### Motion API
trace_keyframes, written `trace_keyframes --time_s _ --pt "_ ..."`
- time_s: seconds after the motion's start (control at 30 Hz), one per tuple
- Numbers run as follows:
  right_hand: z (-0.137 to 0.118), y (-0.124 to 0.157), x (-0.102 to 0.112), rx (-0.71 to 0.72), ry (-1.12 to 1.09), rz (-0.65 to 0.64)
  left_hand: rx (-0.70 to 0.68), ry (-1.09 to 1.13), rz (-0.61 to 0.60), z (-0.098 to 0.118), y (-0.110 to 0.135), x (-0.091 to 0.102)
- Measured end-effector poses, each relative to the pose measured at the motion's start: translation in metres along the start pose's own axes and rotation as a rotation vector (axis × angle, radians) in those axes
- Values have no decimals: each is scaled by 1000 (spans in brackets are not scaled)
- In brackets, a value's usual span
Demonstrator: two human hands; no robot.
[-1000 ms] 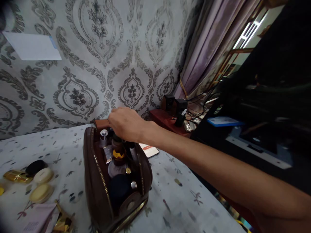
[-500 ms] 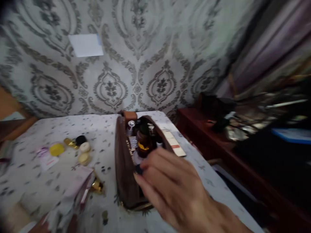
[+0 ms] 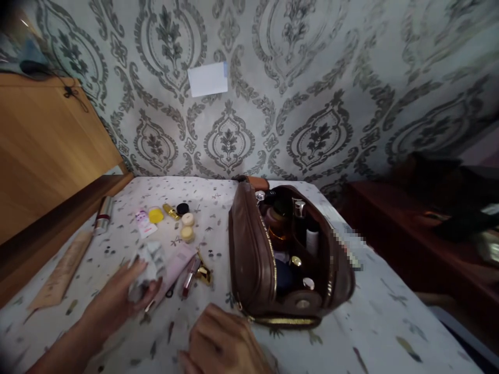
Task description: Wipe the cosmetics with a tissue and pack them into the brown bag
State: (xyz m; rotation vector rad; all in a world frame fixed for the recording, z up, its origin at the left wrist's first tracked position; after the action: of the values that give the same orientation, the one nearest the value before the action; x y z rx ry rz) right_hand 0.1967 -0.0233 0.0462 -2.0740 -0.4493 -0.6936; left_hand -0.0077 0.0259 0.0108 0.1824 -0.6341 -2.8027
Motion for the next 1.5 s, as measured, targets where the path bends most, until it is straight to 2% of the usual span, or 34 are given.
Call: trace_keyframes --time_s 0.1,0.17,0.2,0.3,0.43,0.6,0.73,0.87,0.93,1.0,1.07,1.1,1.17,1.23,1.37,1.5 --pt "1 -3 -12 -96 -88 -9 -345 -363 74 54 -25 19" --pt "2 -4 -18 -164 -143 -15 -660 -856 187 91 -42 25" --pt "2 -5 -21 -193 -169 -11 -712 -947 219 101 -54 29" --pt "4 -6 -29 -280 -234 7 -778 -1136 212 114 -92 31" --pt "12 -4 -39 -389 -244 43 -720 -1320 127 99 -132 24" --pt "26 7 -49 -489 -282 74 -664 -1339 102 87 -144 21" --pt "32 16 -50 -565 -337 76 -655 -1183 132 94 -131 27" --pt "32 18 -46 -557 -412 126 -588 -895 88 87 -90 24" --pt "31 17 -43 -536 -463 178 -518 -755 -13 70 -59 10" --pt "30 18 -42 -525 -489 231 -423 -626 -183 46 -28 -12" --pt "29 19 -41 -520 -464 264 -195 -322 -430 15 1 -38" --pt "29 20 -41 -518 -435 275 -146 -239 -486 4 12 -48" --pt "29 21 -39 -511 -364 290 -126 -181 -478 -9 26 -57" --pt "30 22 -38 -500 -305 307 -185 -253 -397 -14 30 -57" --pt "33 23 -33 -504 -277 350 -301 -517 -272 -10 30 -51" --pt "33 21 -28 -545 -225 382 -521 -558 -211 -4 37 -52"
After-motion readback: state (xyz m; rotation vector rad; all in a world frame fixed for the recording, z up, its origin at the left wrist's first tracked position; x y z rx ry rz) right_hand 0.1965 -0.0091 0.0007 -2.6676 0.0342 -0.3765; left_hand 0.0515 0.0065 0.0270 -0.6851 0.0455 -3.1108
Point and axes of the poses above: each hand's wrist, its own y-axis away from the middle knuckle, its own x-axis out of the back of the hand, z = x × y, the point moved 6 cm from there along -y, towards the middle knuckle
